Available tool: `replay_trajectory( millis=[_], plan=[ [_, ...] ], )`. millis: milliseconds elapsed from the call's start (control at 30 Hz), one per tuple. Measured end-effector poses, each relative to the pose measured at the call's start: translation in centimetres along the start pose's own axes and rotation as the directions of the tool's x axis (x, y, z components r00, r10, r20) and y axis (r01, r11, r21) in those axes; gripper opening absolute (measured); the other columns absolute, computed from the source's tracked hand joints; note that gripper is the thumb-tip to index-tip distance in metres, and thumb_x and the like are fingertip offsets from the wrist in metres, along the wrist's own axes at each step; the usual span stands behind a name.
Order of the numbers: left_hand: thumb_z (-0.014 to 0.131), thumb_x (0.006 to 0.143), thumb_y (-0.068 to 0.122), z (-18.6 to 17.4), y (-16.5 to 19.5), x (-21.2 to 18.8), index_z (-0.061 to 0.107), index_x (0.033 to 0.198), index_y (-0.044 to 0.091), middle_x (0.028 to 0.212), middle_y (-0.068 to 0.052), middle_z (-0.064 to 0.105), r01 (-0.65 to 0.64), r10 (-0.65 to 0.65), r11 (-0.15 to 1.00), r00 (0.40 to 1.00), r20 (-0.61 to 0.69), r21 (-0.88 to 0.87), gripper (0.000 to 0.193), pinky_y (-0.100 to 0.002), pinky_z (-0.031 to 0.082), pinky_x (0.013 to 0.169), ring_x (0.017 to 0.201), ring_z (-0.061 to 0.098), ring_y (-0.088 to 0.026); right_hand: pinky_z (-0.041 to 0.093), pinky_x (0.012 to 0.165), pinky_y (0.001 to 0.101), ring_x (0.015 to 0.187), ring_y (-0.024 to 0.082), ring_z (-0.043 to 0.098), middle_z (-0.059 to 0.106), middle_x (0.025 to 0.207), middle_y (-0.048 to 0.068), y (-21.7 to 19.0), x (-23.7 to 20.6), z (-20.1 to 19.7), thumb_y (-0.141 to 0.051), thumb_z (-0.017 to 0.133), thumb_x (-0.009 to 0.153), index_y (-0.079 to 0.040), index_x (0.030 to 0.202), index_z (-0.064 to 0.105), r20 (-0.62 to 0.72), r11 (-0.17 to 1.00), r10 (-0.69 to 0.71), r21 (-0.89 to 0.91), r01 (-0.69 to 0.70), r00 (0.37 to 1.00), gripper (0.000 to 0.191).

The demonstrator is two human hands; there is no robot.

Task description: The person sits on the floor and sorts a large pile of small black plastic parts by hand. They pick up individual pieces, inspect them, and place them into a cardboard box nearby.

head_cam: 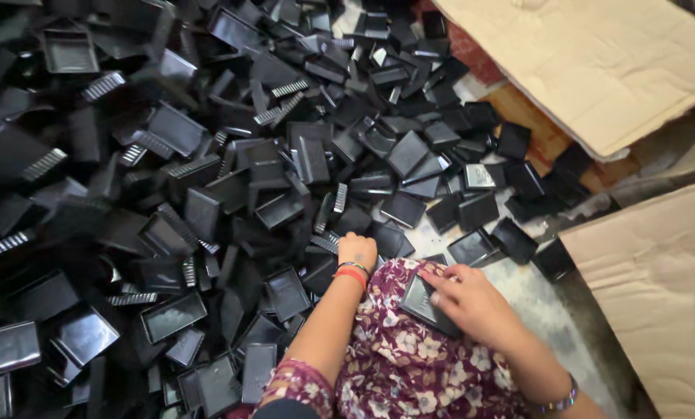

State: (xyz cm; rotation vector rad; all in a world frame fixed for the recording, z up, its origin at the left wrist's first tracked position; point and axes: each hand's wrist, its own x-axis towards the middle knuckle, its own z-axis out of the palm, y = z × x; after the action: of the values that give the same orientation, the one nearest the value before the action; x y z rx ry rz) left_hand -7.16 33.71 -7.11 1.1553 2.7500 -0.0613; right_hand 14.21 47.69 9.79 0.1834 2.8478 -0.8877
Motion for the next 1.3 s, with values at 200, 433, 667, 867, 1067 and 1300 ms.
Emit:
replay_trajectory(
  millis=[200, 433, 667, 867, 1067, 1300],
  plan=[
    [0.058, 0.093, 0.021, -3.6, 0.1, 0.0, 0.078, 0.096, 0.013, 0.102, -0.010, 0.076, -0.106, 0.105, 0.993, 0.994, -0.039, -0.045, 0.021, -0.046, 0.053, 0.080, 0.100, 0.069, -0.030, 0.043, 0.103, 0.0405, 0.122, 0.034, 0.052, 0.056, 0.132, 0.015, -2.5, -2.6, 1.8, -0.047, 0.085, 0.068, -0.012, 0.151, 0.046, -0.047, 0.977, 0.120, -0.171, -0.126, 0.992, 0.098],
    [0.073, 0.089, 0.023, -10.9, -3.0, -11.4, 0.067, 0.098, 0.003, 0.102, -0.016, 0.066, -0.337, -0.084, 0.694, 0.840, -0.536, -0.637, 0.023, -0.042, 0.050, 0.089, 0.100, 0.062, -0.035, 0.044, 0.103, 0.0417, 0.123, 0.025, 0.057, 0.061, 0.131, 0.011, -1.8, 2.4, 3.2, -0.017, 0.067, 0.085, -0.009, 0.142, 0.055, -0.143, 0.161, 0.345, 0.983, 0.091, 0.928, 0.059],
    [0.054, 0.095, 0.021, -10.1, -8.9, -23.9, 0.063, 0.114, 0.005, 0.107, -0.005, 0.070, -0.203, -0.354, -0.749, 0.927, 0.122, -0.630, 0.026, -0.039, 0.060, 0.083, 0.100, 0.069, -0.019, 0.052, 0.096, 0.0501, 0.109, 0.031, 0.069, 0.073, 0.120, 0.013, -14.0, 10.8, 9.1, -0.040, 0.059, 0.088, -0.005, 0.125, 0.062, 0.458, -0.457, -0.020, 0.787, -0.415, 0.889, 0.052],
    [0.054, 0.101, 0.024, -4.9, -11.6, -27.1, 0.058, 0.135, 0.009, 0.108, -0.009, 0.076, 0.151, -0.795, -0.112, 0.580, 0.179, -0.982, 0.037, -0.033, 0.057, 0.082, 0.095, 0.073, -0.022, 0.050, 0.087, 0.0489, 0.116, 0.030, 0.060, 0.066, 0.130, 0.013, -20.0, 9.3, 20.4, -0.047, 0.059, 0.094, -0.012, 0.139, 0.056, 0.487, -0.216, 0.120, 0.863, -0.457, 0.865, 0.057],
    [0.062, 0.094, 0.010, -3.2, -11.6, -25.5, 0.052, 0.141, 0.009, 0.141, -0.009, 0.062, -0.251, -0.556, -0.102, 0.817, -0.154, -0.962, 0.049, -0.031, 0.047, 0.106, 0.129, 0.059, -0.017, 0.038, 0.111, 0.0323, 0.133, 0.019, 0.051, 0.057, 0.144, 0.009, -15.3, 9.8, 22.9, -0.030, 0.057, 0.099, -0.006, 0.151, 0.045, -0.065, 0.328, -0.062, 0.941, 0.082, 0.996, 0.058],
    [0.081, 0.087, -0.002, -2.3, -12.6, -25.5, 0.044, 0.122, 0.002, 0.129, -0.012, 0.055, -0.451, -0.585, -0.352, 0.790, -0.183, -0.821, 0.051, -0.036, 0.052, 0.106, 0.122, 0.059, -0.020, 0.035, 0.115, 0.0317, 0.136, 0.019, 0.052, 0.060, 0.144, 0.010, -12.9, 12.3, 22.1, -0.028, 0.057, 0.100, 0.000, 0.147, 0.051, 0.063, 0.455, -0.270, 0.888, 0.069, 0.961, 0.055]
  ],
)
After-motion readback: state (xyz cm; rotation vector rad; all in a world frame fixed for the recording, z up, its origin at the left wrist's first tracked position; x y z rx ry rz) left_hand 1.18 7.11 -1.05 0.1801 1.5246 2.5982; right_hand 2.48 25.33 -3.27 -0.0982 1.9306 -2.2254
